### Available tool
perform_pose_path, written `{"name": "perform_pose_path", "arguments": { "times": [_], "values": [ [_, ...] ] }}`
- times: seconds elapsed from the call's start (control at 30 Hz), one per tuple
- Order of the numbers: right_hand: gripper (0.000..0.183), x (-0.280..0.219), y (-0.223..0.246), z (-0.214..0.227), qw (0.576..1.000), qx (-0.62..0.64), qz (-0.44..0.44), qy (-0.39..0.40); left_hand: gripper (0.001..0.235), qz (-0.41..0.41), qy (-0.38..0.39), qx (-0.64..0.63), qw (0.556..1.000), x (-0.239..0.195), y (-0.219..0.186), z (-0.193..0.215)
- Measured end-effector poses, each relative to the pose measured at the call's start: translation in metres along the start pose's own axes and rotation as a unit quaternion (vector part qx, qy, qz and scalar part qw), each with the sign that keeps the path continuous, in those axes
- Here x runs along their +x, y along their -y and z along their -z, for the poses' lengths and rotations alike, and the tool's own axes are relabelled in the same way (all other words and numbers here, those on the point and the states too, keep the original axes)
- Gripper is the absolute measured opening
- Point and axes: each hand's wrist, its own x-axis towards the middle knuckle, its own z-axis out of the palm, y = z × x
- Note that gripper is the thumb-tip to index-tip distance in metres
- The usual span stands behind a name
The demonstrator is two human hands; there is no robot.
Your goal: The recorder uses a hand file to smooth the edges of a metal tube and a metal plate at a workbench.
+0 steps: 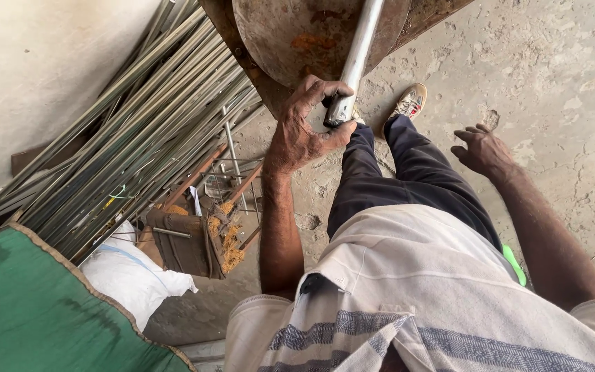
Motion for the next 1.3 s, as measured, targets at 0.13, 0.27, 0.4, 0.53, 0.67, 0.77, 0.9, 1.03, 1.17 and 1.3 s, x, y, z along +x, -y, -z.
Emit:
{"name": "perform_pose_path", "arguments": {
  "times": [0.13, 0.27, 0.4, 0.53, 0.67, 0.77, 0.9, 1.03, 1.17, 1.3],
  "values": [
    [0.050, -0.009, -0.013, -0.001, 0.994, 0.080, -0.068, 0.025, 0.049, -0.023, -0.009, 0.026, 0.999, -0.004, 0.006, -0.003],
    [0.054, -0.025, -0.037, -0.005, 0.961, 0.141, -0.219, 0.094, 0.062, -0.014, -0.041, 0.016, 0.999, -0.014, 0.012, -0.007],
    [0.055, -0.026, -0.067, -0.028, 0.965, 0.127, -0.219, 0.062, 0.081, -0.057, -0.142, -0.041, 0.987, -0.035, 0.020, -0.025],
    [0.042, 0.008, -0.129, -0.090, 0.977, -0.043, -0.141, 0.157, 0.080, 0.093, -0.156, -0.311, 0.933, -0.073, 0.061, -0.080],
    [0.070, 0.001, -0.039, -0.007, 0.996, 0.053, -0.063, 0.016, 0.069, 0.295, -0.134, -0.255, 0.911, -0.095, 0.081, -0.120],
    [0.094, -0.018, 0.073, 0.092, 0.979, 0.166, -0.051, -0.105, 0.067, 0.267, -0.010, -0.154, 0.951, -0.094, 0.093, -0.143],
    [0.116, -0.051, 0.146, 0.166, 0.929, 0.109, 0.137, -0.326, 0.078, 0.014, 0.120, 0.107, 0.987, -0.052, 0.078, -0.169],
    [0.113, -0.102, 0.200, 0.229, 0.858, 0.105, 0.281, -0.416, 0.091, 0.145, 0.176, -0.258, 0.939, 0.020, -0.035, -0.198],
    [0.117, -0.122, 0.226, 0.247, 0.748, 0.108, 0.436, -0.489, 0.085, -0.438, -0.166, -0.550, 0.692, 0.039, -0.159, -0.249],
    [0.093, -0.094, 0.187, 0.219, 0.778, 0.024, 0.381, -0.498, 0.082, -0.231, 0.336, -0.741, 0.533, 0.079, -0.041, -0.311]
  ]
}}
